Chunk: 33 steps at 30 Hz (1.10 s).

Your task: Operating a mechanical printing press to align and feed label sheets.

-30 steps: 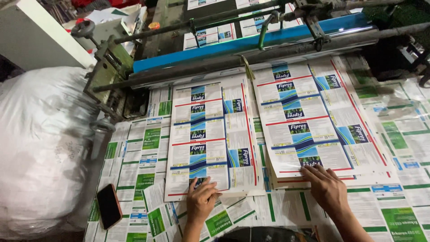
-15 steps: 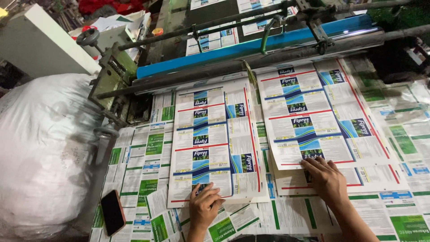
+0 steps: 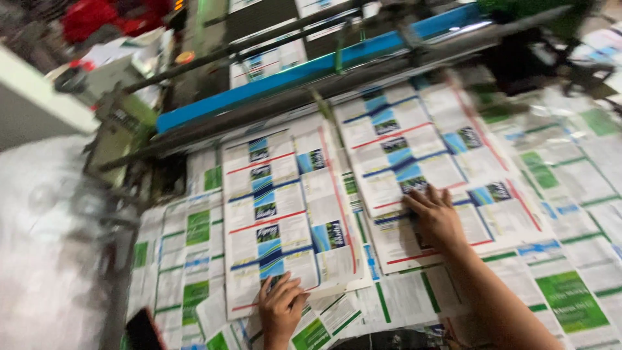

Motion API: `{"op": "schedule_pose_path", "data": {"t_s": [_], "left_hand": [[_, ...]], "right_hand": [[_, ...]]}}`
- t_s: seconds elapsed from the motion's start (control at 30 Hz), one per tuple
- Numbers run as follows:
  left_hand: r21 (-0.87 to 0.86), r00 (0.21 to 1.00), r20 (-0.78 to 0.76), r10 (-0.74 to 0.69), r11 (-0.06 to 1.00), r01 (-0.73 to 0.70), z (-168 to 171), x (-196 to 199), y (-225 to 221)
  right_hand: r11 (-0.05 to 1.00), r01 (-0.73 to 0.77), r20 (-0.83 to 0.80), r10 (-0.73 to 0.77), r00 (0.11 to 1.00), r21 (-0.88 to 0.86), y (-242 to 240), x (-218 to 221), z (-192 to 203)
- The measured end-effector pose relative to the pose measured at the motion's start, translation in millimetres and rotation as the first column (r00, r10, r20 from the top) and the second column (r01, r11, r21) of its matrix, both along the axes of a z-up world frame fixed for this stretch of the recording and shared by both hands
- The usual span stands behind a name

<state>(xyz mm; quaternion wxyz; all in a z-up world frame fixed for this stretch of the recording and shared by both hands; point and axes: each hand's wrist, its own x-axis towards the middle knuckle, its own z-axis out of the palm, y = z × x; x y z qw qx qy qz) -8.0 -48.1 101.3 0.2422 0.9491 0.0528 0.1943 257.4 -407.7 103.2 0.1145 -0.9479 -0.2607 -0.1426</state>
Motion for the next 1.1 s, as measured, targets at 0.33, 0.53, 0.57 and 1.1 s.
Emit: {"op": "schedule_pose_path", "data": {"t_s": [0.33,0.53,0.57,1.1], "left_hand": [[0.027,0.974,-0.219,0.053,0.998,-0.048,-58.1,10.7,38.8],[-0.07,0.925,-0.371,0.083,0.991,-0.117,-38.3,29.5,69.4],[-0.018,0.879,-0.45,0.159,0.982,-0.187,-15.7,27.0,64.2],[0.327,0.985,0.171,-0.027,0.944,-0.031,-44.5,-23.8,-14.3]], "right_hand": [[0.987,0.079,-0.018,-0.077,0.997,0.138,2.3,-3.6,-2.2],[0.98,0.084,-0.031,-0.08,0.996,0.179,0.5,-3.1,-2.0],[0.978,0.068,-0.018,-0.066,0.998,0.198,1.1,-4.0,-4.7],[0.988,-0.102,0.227,0.074,0.971,0.115,-5.4,-11.4,1.2]]}}
